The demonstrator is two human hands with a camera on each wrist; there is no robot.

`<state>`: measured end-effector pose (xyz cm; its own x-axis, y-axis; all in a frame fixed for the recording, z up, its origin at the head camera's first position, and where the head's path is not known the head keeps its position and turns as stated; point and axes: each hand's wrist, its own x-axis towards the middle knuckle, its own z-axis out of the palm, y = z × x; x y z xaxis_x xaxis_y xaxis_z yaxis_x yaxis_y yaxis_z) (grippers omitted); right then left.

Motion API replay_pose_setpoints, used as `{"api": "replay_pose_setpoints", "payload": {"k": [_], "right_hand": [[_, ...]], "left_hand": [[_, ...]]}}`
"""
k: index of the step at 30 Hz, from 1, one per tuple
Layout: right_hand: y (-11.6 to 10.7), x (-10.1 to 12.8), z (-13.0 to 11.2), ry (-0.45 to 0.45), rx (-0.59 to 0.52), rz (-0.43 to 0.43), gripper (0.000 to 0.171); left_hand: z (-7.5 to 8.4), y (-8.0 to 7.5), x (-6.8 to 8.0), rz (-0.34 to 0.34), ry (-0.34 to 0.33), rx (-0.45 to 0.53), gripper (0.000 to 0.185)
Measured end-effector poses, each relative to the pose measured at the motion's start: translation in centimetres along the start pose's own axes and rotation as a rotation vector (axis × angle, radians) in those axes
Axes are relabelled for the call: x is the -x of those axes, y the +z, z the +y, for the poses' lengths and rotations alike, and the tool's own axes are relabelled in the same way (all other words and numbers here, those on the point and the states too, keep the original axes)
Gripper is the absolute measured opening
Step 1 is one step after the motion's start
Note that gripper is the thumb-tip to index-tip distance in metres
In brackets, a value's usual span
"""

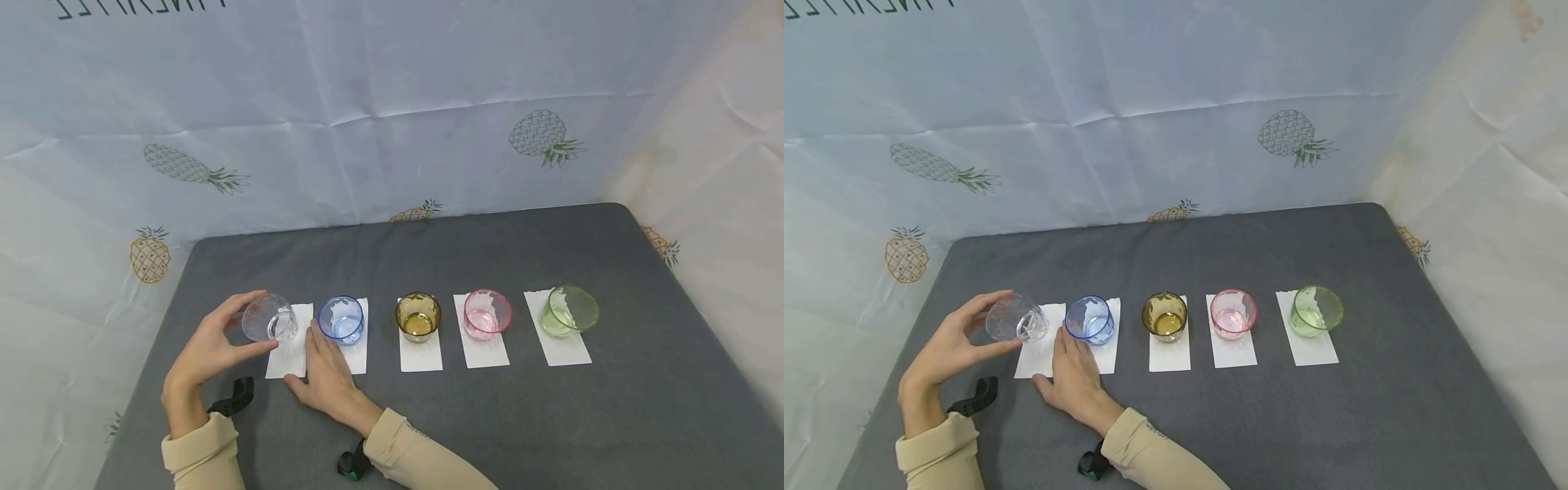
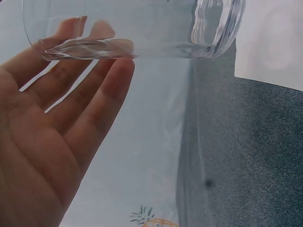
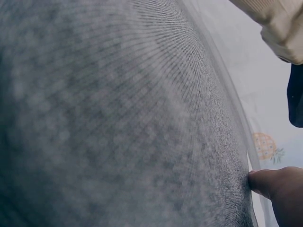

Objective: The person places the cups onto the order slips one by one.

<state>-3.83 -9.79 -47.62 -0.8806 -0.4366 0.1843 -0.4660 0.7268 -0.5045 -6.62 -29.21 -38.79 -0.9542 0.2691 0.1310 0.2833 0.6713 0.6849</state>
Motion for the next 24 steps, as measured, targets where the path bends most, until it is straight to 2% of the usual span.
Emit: {"api": "replay_pose_setpoints", "payload": {"k": [7,15,18,24], "right_hand": [[-0.1,0.0,0.0,0.001,-0.008,-0.005,0.084],[-0.1,-0.1,-0.1,0.004,-0.036,-0.023,0.084],[-0.1,-0.1,0.0,0.005,-0.044,-0.025,0.084],[-0.1,-0.1,0.0,0.005,-0.048,-0.021,0.084]], "left_hand": [[0.2,0.2,-0.1,-0.038,-0.015,0.0,0.081],[2.2,0.1,-0.2,-0.085,-0.017,0.004,0.075],[1.6,0.2,-0.3,-0.091,-0.022,0.008,0.076],[-0.6,0.8,-0.4,-0.11,-0.032,0.032,0.079]]}}
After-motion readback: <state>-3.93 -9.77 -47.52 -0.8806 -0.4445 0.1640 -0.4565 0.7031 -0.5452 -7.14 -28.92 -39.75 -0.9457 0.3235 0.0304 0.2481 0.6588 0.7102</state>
